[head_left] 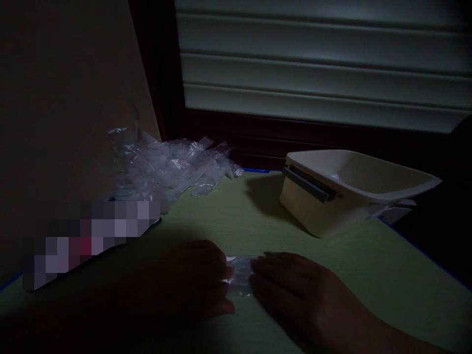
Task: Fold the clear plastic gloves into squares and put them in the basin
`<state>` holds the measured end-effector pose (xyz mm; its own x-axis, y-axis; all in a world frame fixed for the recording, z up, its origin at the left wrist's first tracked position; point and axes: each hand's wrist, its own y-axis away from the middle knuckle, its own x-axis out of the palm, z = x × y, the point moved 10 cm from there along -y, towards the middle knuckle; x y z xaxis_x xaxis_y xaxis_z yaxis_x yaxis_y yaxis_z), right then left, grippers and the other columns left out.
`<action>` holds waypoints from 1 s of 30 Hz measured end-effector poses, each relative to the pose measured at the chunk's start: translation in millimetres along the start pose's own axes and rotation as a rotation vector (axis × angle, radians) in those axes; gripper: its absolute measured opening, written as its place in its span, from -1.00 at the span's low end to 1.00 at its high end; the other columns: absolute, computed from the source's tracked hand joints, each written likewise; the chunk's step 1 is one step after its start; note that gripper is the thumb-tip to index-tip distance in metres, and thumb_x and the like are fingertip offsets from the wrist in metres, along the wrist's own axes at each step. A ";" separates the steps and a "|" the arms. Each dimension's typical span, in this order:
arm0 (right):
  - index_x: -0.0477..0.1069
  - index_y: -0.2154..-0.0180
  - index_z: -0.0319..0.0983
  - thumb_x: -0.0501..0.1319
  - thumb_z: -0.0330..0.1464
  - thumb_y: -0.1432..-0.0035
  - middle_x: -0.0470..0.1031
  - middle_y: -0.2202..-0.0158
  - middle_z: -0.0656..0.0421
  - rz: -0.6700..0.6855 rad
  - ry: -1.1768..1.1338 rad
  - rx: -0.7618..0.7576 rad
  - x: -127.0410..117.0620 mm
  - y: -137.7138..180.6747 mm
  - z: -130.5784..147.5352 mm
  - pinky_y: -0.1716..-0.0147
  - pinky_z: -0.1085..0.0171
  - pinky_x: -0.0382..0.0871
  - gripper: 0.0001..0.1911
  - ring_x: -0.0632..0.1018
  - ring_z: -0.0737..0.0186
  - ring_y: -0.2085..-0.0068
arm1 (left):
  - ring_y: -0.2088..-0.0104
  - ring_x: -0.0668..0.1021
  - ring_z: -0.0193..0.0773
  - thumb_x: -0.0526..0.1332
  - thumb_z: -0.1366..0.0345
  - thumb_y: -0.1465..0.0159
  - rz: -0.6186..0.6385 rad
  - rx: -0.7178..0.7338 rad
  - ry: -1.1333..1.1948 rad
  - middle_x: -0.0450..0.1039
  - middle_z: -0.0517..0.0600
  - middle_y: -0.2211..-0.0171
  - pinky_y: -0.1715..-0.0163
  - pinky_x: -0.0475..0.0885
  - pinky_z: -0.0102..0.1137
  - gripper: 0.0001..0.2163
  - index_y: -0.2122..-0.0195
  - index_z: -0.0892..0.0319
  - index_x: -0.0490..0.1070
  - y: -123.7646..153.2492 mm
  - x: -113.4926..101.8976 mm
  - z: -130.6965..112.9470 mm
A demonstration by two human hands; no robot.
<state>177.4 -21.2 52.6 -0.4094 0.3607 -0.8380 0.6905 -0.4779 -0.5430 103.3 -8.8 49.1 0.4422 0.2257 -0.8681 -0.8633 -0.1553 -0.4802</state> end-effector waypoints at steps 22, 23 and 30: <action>-0.03 -0.20 -0.49 -0.09 -0.06 -0.22 -0.14 -0.22 -0.14 0.629 -0.253 0.184 49.5 -3.7 2.9 -0.14 -0.01 0.01 -0.27 -0.02 -0.05 -0.23 | 0.24 0.54 -0.28 -0.13 0.25 -0.38 -0.055 -0.065 -0.039 0.53 0.01 0.30 0.25 0.37 -0.40 -0.66 0.32 0.24 0.39 4.0 -11.7 -9.3; -0.03 -0.20 -0.50 -0.10 -0.07 -0.22 -0.13 -0.22 -0.14 0.617 -0.243 0.181 46.6 0.7 1.1 -0.14 -0.01 0.02 -0.28 -0.02 -0.03 -0.23 | 0.21 0.54 -0.29 -0.13 0.26 -0.38 -0.045 -0.064 -0.029 0.53 0.02 0.28 0.21 0.36 -0.41 -0.67 0.31 0.25 0.39 5.3 -10.2 -9.0; -0.09 -0.24 -0.30 0.01 -0.22 -0.21 0.00 -0.23 0.01 0.400 -0.015 0.267 5.0 45.7 -24.5 -0.14 0.09 0.11 -0.37 0.09 0.08 -0.22 | 0.15 0.51 -0.33 -0.02 0.22 -0.35 -0.059 -0.103 -0.005 0.53 -0.02 0.23 0.14 0.33 -0.44 -0.74 0.25 0.21 0.40 8.9 -13.0 -4.0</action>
<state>221.6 -21.6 24.9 -0.1528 0.0953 -0.9836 0.6189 -0.7667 -0.1704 90.9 -17.0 55.6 0.4897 0.2424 -0.8375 -0.8062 -0.2399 -0.5408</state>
